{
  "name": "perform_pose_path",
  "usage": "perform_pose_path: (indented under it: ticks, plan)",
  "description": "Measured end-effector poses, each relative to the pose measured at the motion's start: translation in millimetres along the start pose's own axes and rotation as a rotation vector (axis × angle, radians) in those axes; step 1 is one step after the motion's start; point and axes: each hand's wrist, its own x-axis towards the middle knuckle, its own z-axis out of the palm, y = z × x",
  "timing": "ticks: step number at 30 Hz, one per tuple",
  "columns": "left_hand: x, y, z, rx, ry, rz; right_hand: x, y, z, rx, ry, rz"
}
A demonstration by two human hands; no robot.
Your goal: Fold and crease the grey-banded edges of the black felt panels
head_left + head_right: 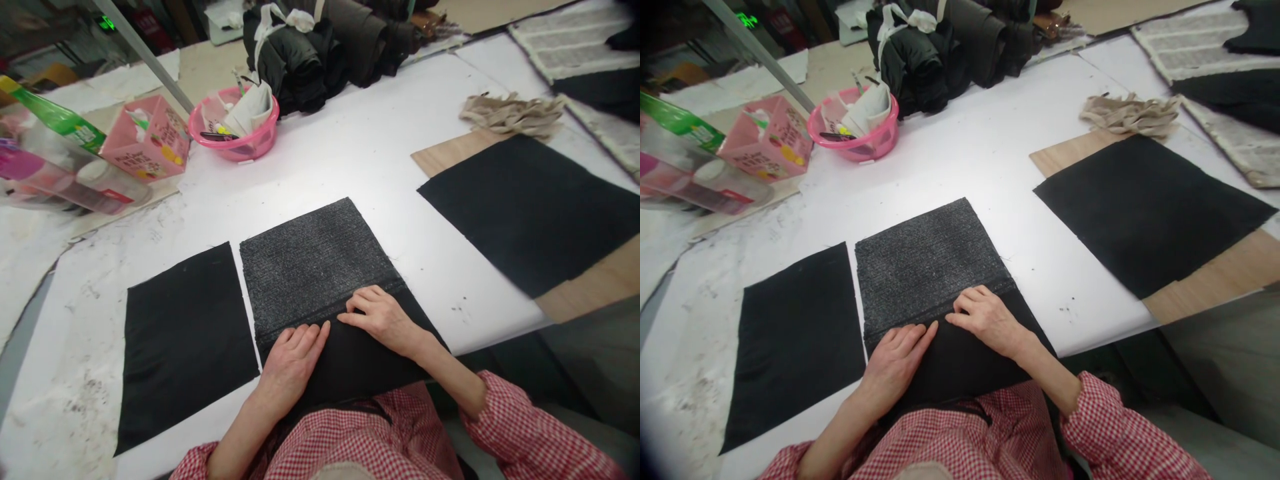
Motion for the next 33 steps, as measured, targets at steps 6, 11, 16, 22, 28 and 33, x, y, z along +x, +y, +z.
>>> perform_pose_path:
  ticks: [6, 11, 16, 22, 28, 33]
  plan:
    - [6, 3, -1.0, -0.004, -0.011, 0.001, -7, 6, -5, -0.006, 0.010, 0.014]
    - [12, 6, -2.6, 0.002, -0.009, 0.024, -10, 9, -8, -0.005, -0.005, 0.021]
    - [16, 6, -6.6, 0.023, -0.053, 0.033, -12, 10, -9, -0.016, -0.011, 0.021]
    - [24, 9, -10.4, 0.011, -0.086, 0.033, -13, 10, -11, -0.015, -0.027, 0.025]
    - [33, 12, -13.6, 0.031, -0.140, 0.060, -14, 12, -13, -0.010, -0.016, 0.029]
    - [37, 13, -12.2, 0.060, -0.143, 0.070, -18, 15, -15, -0.020, 0.004, 0.047]
